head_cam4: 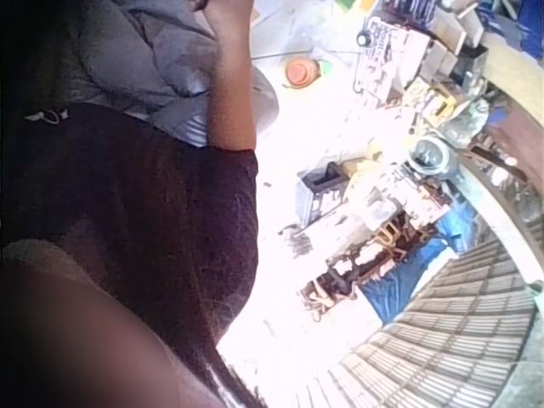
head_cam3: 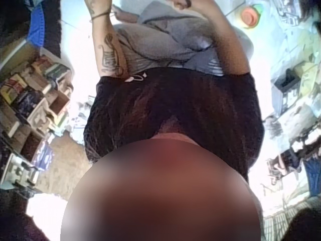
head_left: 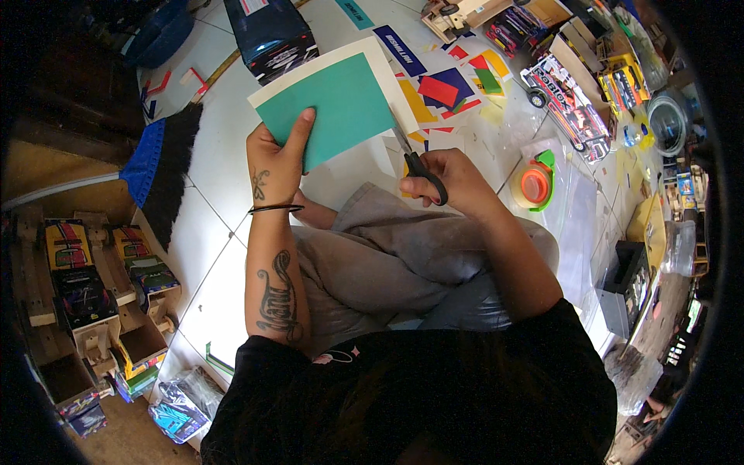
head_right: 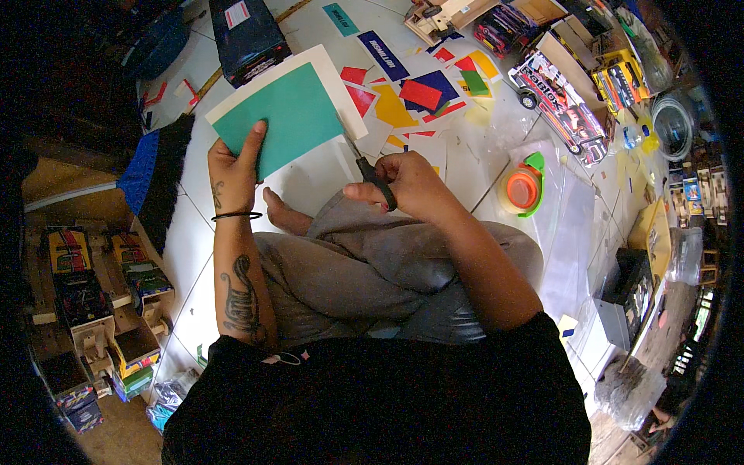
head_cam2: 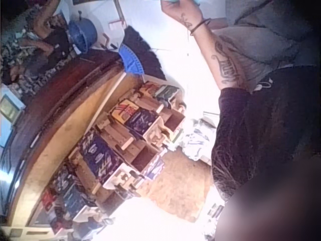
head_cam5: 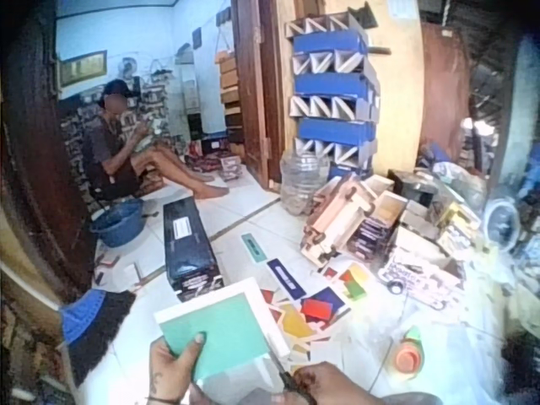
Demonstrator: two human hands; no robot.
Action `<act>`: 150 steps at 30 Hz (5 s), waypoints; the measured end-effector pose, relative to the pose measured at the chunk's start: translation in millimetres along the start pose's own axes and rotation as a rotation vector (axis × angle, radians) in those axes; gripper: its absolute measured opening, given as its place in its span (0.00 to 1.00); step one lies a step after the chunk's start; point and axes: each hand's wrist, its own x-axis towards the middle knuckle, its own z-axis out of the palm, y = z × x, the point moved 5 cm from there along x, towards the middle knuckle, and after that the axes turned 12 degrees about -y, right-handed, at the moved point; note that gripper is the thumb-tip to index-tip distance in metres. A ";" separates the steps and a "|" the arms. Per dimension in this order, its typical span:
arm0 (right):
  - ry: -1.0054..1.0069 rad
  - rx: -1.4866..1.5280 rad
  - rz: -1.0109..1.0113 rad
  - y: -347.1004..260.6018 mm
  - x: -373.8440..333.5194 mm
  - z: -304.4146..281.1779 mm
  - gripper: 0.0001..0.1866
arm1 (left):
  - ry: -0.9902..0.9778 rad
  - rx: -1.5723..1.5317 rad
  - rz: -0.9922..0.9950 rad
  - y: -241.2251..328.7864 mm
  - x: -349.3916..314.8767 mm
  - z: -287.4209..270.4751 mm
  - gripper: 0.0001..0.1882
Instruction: The person sits on the floor and uses scissors to cut a green sheet of paper into smaller pieces. They then place a black box into a clear plastic bag and seal it with tape.
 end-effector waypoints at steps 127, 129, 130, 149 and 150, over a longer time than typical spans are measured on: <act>0.265 -0.194 -0.119 8.2 9.3 -24.4 0.15 | -0.311 -0.214 -0.249 -24.9 -8.8 41.3 0.16; 0.297 -0.213 -0.133 9.6 9.3 -25.0 0.15 | -0.283 -0.138 -0.160 -17.7 -10.8 43.5 0.18; 0.320 -0.229 -0.151 8.8 8.1 -26.2 0.15 | -0.290 -0.161 -0.150 -15.8 -11.9 45.1 0.18; 0.352 -0.089 -0.182 11.3 6.6 -26.2 0.22 | -0.287 -0.211 -0.127 -8.6 -15.8 48.6 0.16; 0.355 -0.076 -0.190 10.7 6.6 -25.8 0.22 | -0.281 -0.213 -0.125 -8.6 -15.8 48.4 0.16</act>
